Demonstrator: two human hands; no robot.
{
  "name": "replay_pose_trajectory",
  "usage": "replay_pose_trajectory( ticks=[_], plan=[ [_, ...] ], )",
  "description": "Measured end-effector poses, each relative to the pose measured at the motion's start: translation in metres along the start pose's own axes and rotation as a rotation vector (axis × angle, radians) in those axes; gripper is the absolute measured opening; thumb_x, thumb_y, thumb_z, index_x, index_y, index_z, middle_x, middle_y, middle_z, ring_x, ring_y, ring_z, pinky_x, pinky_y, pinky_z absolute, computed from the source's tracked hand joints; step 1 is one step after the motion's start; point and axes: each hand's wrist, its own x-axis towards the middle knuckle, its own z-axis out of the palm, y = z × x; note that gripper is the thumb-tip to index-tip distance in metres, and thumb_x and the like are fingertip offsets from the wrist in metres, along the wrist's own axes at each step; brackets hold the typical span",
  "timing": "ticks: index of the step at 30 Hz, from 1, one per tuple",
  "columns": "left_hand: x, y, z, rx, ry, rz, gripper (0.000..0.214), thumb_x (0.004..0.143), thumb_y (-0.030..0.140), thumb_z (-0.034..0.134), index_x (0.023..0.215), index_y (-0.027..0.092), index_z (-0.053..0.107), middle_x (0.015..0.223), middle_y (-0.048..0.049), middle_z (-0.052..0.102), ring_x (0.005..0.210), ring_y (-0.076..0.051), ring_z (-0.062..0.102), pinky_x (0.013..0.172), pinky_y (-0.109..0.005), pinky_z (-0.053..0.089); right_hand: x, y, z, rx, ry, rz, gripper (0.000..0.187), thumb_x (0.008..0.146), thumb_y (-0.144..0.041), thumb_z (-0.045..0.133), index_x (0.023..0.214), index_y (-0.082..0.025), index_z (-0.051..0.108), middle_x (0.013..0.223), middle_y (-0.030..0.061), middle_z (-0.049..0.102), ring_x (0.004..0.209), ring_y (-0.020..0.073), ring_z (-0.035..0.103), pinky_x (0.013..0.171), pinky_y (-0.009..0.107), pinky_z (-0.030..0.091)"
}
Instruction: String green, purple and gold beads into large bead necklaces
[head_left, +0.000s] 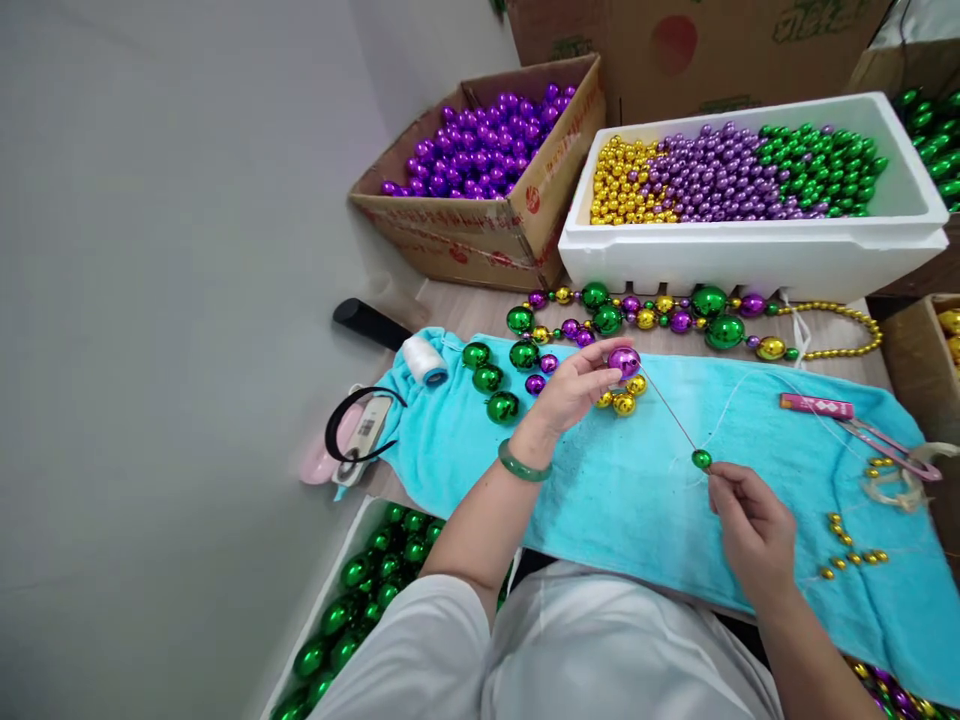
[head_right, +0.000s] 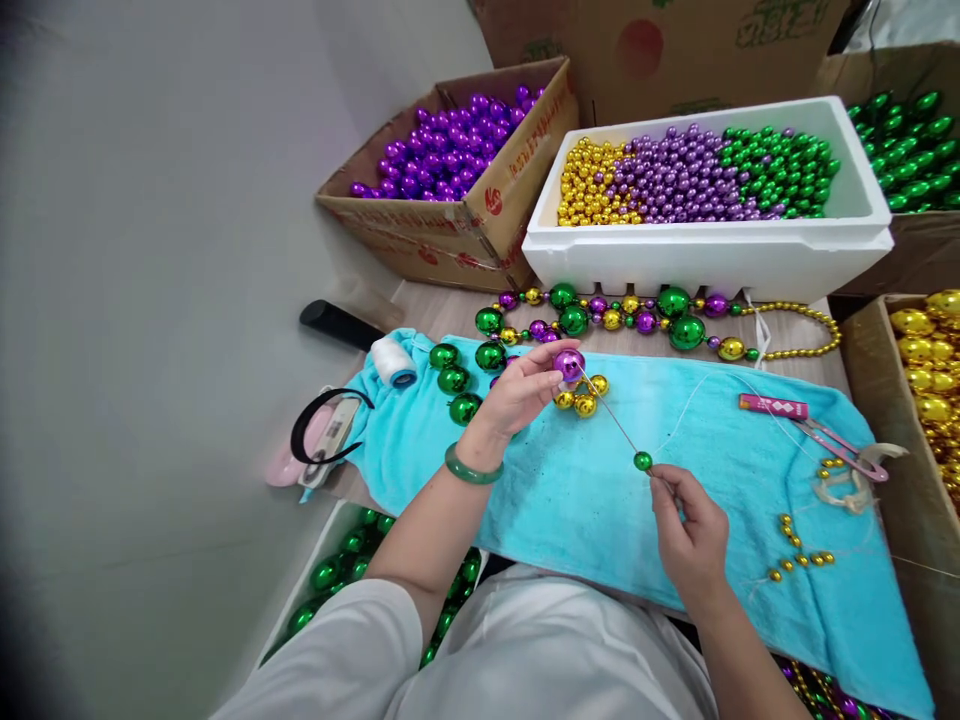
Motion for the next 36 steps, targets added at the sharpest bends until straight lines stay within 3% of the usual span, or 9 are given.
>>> replay_pose_trajectory(
  ticks=[10, 16, 21, 24, 36],
  plan=[
    [-0.001, 0.003, -0.003, 0.165, 0.038, 0.048, 0.049, 0.068, 0.020, 0.077, 0.116, 0.024, 0.067, 0.103, -0.0031, 0.068, 0.086, -0.012, 0.061, 0.080, -0.025, 0.046, -0.002, -0.005, -0.006, -0.053, 0.022, -0.039, 0.018, 0.086, -0.031, 0.060, 0.091, -0.017, 0.070, 0.071, 0.0022, 0.062, 0.055, 0.0113, 0.051, 0.050, 0.023, 0.041],
    [-0.004, 0.003, 0.001, 0.319, 0.017, 0.190, 0.038, 0.068, 0.019, 0.077, 0.106, 0.024, 0.072, 0.117, -0.0042, 0.063, 0.104, -0.016, 0.058, 0.090, -0.026, 0.046, 0.001, -0.010, -0.013, -0.143, 0.020, -0.079, 0.018, 0.087, -0.031, 0.058, 0.090, -0.017, 0.070, 0.077, 0.0042, 0.068, 0.061, 0.0133, 0.057, 0.055, 0.024, 0.045],
    [-0.010, -0.005, 0.021, 0.069, 0.025, 0.087, 0.042, 0.074, 0.026, 0.074, 0.115, 0.025, 0.066, 0.106, -0.0032, 0.065, 0.084, -0.011, 0.061, 0.074, -0.023, 0.048, 0.002, -0.004, -0.011, -0.128, 0.014, -0.074, 0.018, 0.087, -0.031, 0.058, 0.091, -0.017, 0.069, 0.074, 0.0029, 0.066, 0.058, 0.0117, 0.054, 0.053, 0.023, 0.042],
    [-0.011, -0.009, 0.029, -0.048, 0.042, 0.060, 0.049, 0.071, 0.022, 0.075, 0.118, 0.023, 0.063, 0.103, -0.0031, 0.066, 0.084, -0.011, 0.062, 0.074, -0.022, 0.047, 0.002, 0.002, -0.010, -0.095, 0.017, -0.046, 0.017, 0.087, -0.031, 0.058, 0.092, -0.018, 0.068, 0.071, 0.0012, 0.062, 0.056, 0.0103, 0.049, 0.052, 0.023, 0.040],
    [-0.009, -0.011, 0.030, -0.157, -0.049, -0.026, 0.050, 0.068, 0.024, 0.078, 0.116, 0.020, 0.062, 0.102, -0.0065, 0.068, 0.081, -0.014, 0.063, 0.072, -0.026, 0.046, 0.009, 0.009, -0.010, 0.242, -0.062, 0.136, 0.019, 0.083, -0.035, 0.063, 0.088, -0.017, 0.067, 0.059, -0.0010, 0.051, 0.053, 0.0111, 0.045, 0.047, 0.023, 0.036]
  ],
)
